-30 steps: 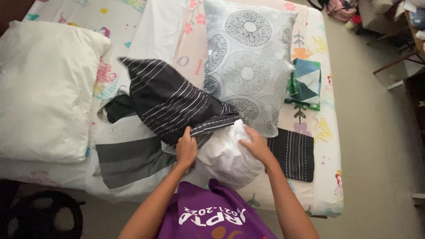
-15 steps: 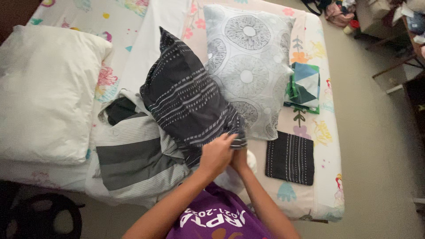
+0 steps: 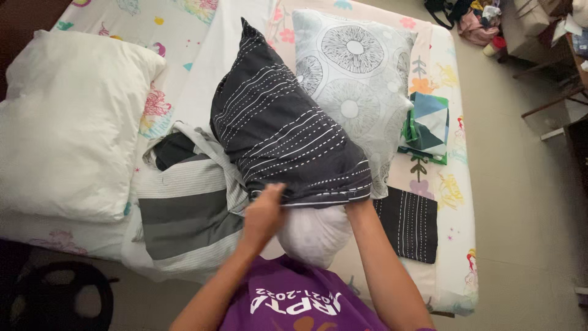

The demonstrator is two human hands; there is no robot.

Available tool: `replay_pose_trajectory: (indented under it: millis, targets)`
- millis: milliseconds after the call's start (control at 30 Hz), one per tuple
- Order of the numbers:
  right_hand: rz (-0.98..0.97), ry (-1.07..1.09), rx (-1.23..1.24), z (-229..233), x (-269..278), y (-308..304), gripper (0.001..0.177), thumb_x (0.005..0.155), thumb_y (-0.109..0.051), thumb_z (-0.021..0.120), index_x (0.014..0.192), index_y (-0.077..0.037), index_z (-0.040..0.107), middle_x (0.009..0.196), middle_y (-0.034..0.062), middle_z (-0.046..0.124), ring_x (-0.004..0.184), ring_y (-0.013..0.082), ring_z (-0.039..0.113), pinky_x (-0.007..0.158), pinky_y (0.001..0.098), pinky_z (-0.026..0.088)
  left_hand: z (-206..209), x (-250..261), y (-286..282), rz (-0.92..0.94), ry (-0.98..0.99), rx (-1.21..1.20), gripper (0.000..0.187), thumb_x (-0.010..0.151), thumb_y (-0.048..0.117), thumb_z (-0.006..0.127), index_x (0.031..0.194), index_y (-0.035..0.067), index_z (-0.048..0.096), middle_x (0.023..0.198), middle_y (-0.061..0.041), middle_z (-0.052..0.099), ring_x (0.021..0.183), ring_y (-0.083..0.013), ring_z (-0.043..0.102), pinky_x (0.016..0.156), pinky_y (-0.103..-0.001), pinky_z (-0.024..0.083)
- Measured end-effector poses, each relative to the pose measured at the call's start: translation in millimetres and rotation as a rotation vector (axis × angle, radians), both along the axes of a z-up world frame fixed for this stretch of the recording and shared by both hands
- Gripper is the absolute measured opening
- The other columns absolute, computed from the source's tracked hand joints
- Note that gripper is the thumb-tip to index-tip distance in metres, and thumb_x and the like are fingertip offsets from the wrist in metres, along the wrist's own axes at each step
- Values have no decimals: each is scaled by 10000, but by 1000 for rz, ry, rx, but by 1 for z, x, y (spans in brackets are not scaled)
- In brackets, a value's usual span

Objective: The person inserts a white pillow into a dark patterned pillowcase on a bed. They repeatedly pull the fabric over the pillow, adjust the corners, and smooth the surface until the pillow is fully encased.

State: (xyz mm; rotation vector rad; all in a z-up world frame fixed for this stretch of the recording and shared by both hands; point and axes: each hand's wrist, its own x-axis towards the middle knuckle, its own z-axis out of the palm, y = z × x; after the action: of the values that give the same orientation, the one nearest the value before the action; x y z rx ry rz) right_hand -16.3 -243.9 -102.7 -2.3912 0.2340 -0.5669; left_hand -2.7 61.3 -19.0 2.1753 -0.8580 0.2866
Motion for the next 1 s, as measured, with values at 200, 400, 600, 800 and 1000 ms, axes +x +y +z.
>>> replay_pose_trajectory:
  millis: [200,400,600,800,1000]
  targets:
    - [16,34,74,-15,1,-13,441,931,-212,664,1343,-75,584,1316,75,654,1244,237,580,1060,391,447,-31,18,35,209,57,144,374,698,55,725,1066,27,668,1191,-178,648,1110,-390,613,824,-508,502]
    - [14,45,151,-39,-17,-13,441,930,-205,658,1341,-64,584,1311,58,649,1226,215,572,1048,370,442,-114,2,37,6,595,36,246,944,37,564,1179,-2,627,1143,-211,702,1146,-393,661,948,-458,525]
    - [15,74,230,-47,-16,-29,440,928,-197,653,1339,-53,583,1306,41,644,1208,192,565,1036,350,437,-177,-25,20,-244,820,220,688,873,295,680,1428,-35,442,1167,-319,644,1113,-447,630,973,-477,482]
    - [0,346,478,-60,-86,-60,440,927,-190,647,1337,-42,583,1301,24,639,1190,170,557,1023,330,432,-128,-18,12,-609,790,398,1190,717,511,976,1414,-158,281,1245,-392,561,1178,-455,607,1012,-452,491]
    - [-114,349,615,-15,-168,-26,440,925,-182,641,1334,-32,582,1297,7,634,1173,148,549,1011,310,427,-90,-12,3,-452,829,414,426,864,263,693,1220,29,683,1110,-265,712,1082,-403,691,942,-455,535]
